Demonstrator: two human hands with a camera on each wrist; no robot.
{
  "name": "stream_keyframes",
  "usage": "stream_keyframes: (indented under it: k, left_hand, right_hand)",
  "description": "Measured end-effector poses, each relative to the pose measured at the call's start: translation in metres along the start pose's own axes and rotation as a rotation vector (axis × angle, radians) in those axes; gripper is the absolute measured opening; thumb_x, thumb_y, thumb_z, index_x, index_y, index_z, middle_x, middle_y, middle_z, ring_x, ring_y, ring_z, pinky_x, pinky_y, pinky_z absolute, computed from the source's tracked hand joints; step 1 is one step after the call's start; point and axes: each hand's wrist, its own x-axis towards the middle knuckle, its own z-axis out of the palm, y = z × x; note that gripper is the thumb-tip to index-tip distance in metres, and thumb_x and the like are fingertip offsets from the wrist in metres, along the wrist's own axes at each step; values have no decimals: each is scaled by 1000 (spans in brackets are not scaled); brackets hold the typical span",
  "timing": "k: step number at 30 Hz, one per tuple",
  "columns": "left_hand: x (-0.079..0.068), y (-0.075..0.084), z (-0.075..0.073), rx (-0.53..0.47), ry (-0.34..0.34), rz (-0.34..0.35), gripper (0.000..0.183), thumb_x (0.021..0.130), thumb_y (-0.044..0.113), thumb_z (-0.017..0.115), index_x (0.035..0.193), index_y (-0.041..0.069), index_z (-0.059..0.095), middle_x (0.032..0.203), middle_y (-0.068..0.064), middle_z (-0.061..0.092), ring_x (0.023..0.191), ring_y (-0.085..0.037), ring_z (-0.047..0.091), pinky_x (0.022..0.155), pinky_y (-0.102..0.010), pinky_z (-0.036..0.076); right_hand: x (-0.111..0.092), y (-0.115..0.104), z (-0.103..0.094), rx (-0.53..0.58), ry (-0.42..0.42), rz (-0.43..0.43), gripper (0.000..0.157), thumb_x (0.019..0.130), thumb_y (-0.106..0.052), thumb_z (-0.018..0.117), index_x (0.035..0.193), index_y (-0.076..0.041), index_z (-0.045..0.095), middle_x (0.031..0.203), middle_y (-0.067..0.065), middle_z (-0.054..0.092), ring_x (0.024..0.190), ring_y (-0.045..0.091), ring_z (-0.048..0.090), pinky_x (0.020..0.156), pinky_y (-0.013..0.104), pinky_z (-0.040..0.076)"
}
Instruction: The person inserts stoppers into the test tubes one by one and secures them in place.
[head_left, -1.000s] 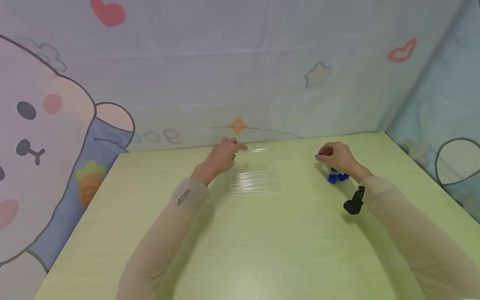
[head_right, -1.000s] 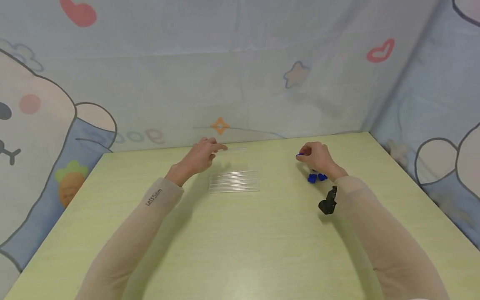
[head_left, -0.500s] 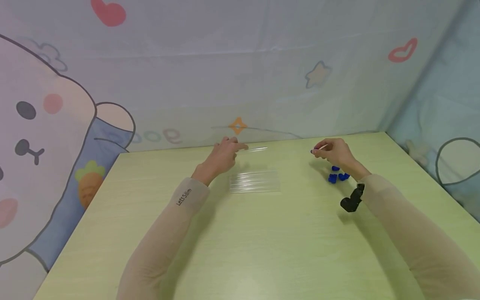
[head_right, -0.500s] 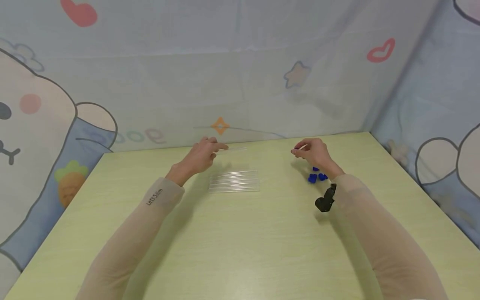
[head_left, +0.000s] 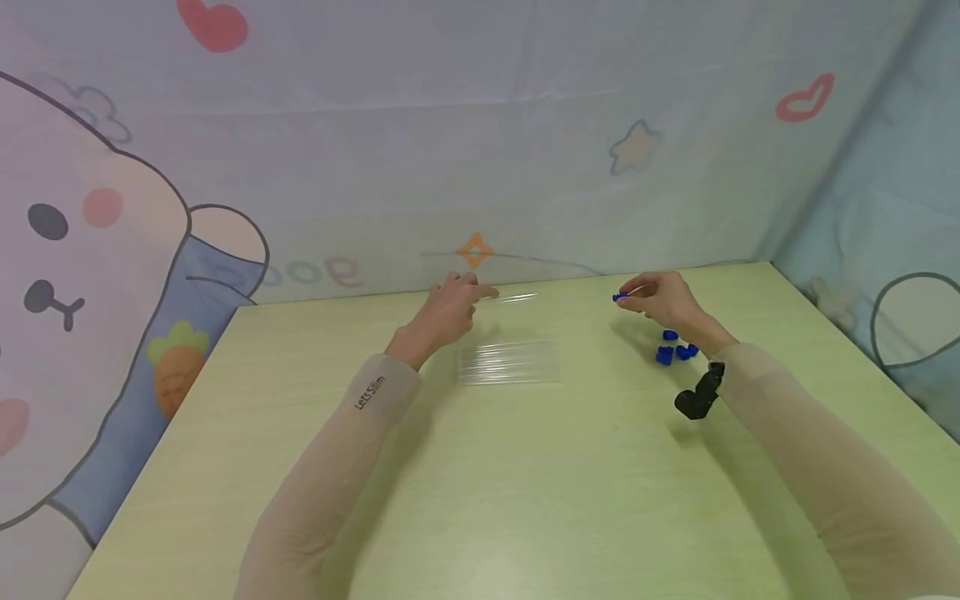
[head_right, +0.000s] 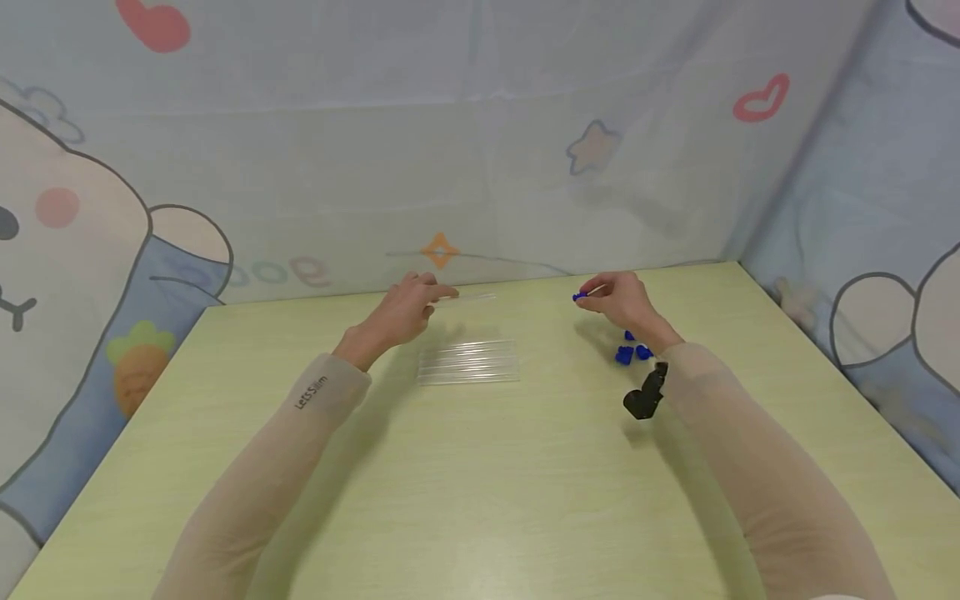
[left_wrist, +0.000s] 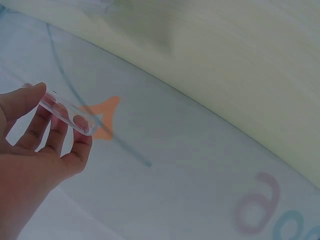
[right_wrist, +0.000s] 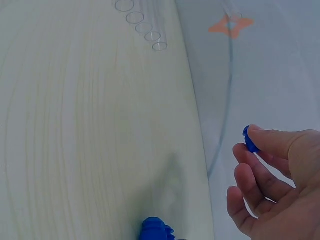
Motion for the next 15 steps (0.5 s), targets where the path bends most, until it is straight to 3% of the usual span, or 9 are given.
stream_keyframes:
  k: [15]
  left_hand:
    - [1,2,1,8,7,3,50,93,-7,51,134,21,58,107,-7,57,99,-26,42,73,-36,30]
  right_hand:
    - [2,-8,3,30,-33,-37,35,94,-23,63,120,0,62,115,21,67,107,38,59,89,45,51]
